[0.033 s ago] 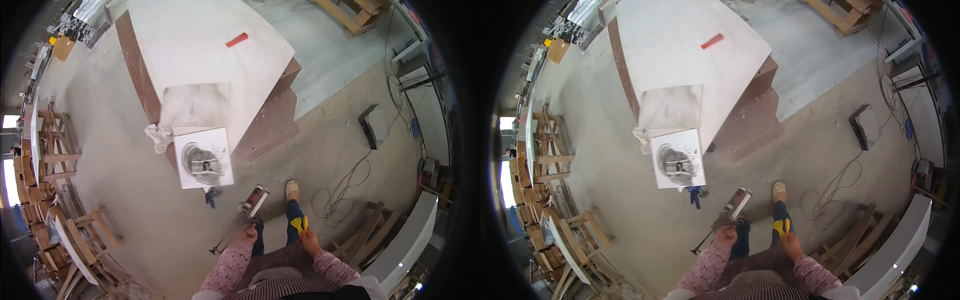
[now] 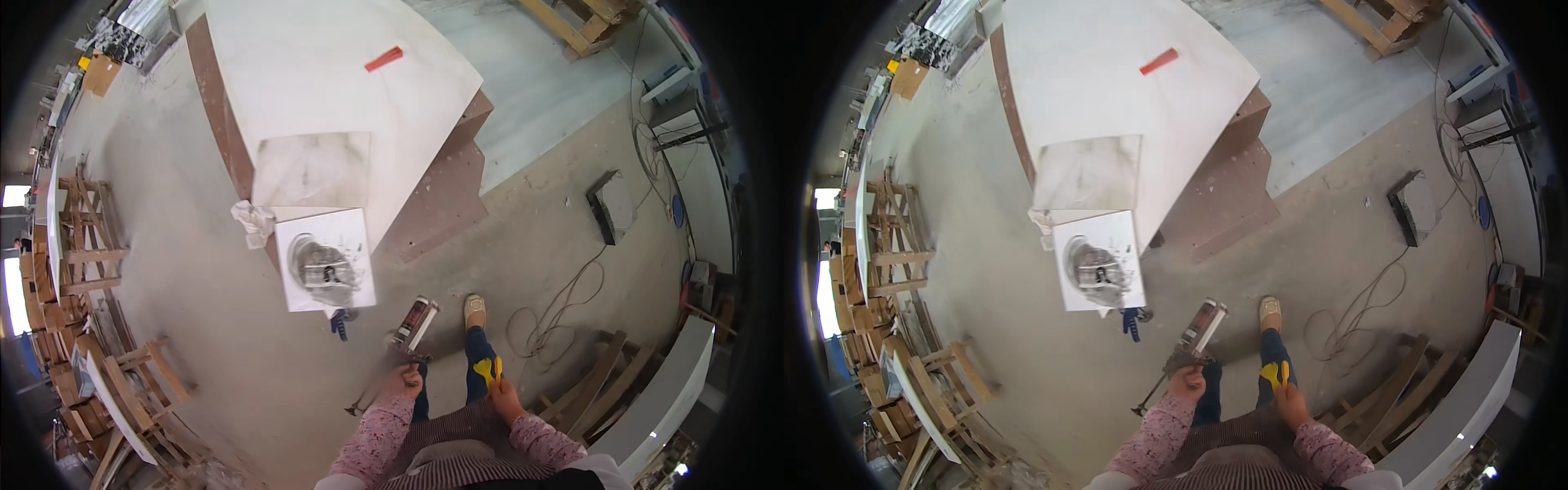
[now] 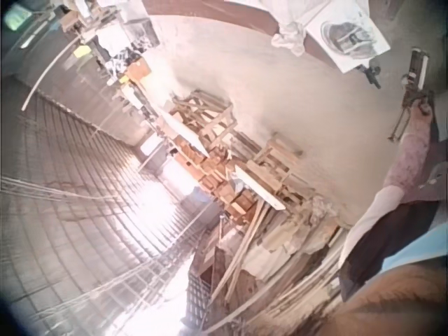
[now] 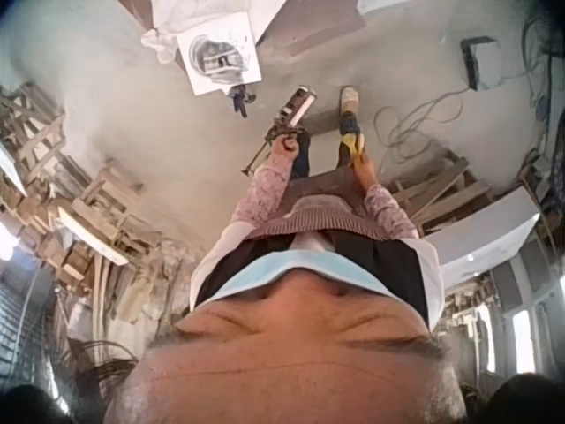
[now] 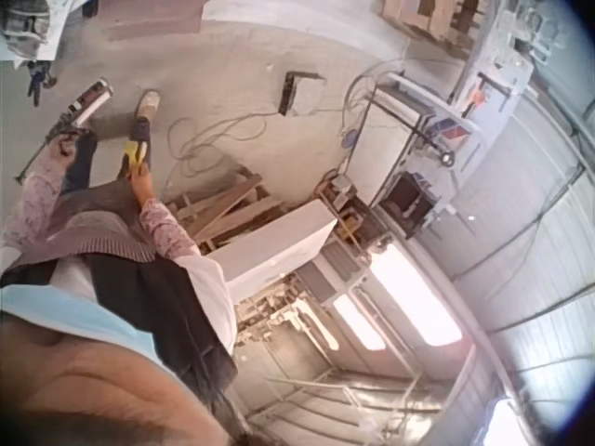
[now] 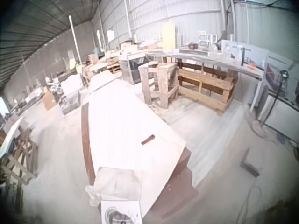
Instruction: The person applies a dark adhesive to the edges of a large black-and-white patterned panel using a yellow scraper. They repeatedly dip the scraper into a small container and spread the adhesive along the panel's vertical and horizontal edges.
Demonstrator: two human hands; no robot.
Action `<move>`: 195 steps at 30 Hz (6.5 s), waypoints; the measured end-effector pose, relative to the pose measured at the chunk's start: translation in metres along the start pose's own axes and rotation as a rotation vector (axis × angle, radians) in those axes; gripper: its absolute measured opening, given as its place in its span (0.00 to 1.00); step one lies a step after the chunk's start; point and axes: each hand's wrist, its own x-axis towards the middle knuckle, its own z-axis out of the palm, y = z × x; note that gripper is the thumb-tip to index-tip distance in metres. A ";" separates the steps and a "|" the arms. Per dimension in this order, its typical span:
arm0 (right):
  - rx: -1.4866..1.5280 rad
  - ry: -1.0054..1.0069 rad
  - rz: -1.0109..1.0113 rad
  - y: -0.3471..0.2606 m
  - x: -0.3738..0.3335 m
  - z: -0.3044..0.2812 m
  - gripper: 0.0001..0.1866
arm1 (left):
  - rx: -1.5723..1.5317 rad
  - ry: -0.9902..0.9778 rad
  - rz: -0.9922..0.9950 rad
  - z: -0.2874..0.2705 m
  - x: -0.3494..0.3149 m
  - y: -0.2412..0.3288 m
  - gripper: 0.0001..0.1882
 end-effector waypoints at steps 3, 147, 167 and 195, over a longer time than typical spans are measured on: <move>-0.149 -0.001 -0.072 0.032 0.009 -0.001 0.13 | -0.139 -0.201 -0.119 0.003 0.036 -0.021 0.17; -0.821 -2.411 -2.168 -0.211 -0.669 0.646 0.19 | -1.318 -0.203 2.009 -0.351 -0.613 0.028 0.18; -1.525 -2.639 -2.034 0.016 -0.845 0.695 0.19 | -1.526 -0.010 2.068 -0.559 -0.645 -0.018 0.17; -1.388 -3.187 -1.985 0.283 -1.089 0.895 0.17 | -1.882 0.237 1.960 -0.844 -0.764 0.069 0.16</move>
